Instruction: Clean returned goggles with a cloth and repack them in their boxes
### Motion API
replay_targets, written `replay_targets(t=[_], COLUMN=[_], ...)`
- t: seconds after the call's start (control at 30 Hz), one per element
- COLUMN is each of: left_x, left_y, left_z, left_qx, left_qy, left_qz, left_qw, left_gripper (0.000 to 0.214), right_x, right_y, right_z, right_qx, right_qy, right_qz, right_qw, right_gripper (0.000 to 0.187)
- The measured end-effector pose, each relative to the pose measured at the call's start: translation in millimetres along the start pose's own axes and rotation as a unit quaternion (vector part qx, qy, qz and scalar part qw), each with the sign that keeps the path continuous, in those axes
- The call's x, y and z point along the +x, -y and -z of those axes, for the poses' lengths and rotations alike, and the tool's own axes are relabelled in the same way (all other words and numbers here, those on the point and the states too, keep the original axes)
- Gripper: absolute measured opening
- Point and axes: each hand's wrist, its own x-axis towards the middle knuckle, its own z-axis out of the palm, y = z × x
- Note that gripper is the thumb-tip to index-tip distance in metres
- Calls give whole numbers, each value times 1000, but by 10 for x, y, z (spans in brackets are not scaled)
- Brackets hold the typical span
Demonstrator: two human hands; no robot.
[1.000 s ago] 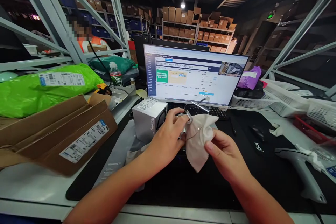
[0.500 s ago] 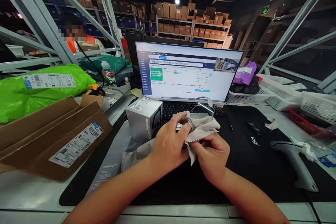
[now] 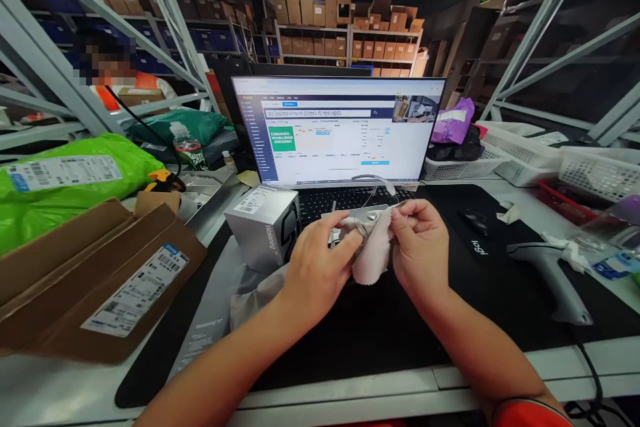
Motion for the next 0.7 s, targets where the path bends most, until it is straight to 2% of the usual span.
replay_targets(t=[0.13,0.2,0.33,0.5,0.7], left_x=[26,27,-11,-39,-22], left_y=[53,63,48,29,5], left_z=[19,13,-23,-32,-72], left_qx=[-22,-16,7,32,-8], left_qy=[23,24,-21,-84,-84], left_qz=[-13,9,45,1,-41], left_qw=[999,1000,999,996,996], left_gripper=[33,30,19,18,10], right_x=[160,187,20,-283,-164], right_y=[7,6,-63,-254,-254], right_z=[51,59,-11,-117,-128], right_qx=[55,66,67,83,96], right_qy=[-7,-11,21,101,104], right_qz=[-48,-75,-101,-109,-158], right_qw=[997,995,992,985,977], right_gripper=[42,45,42,35,45])
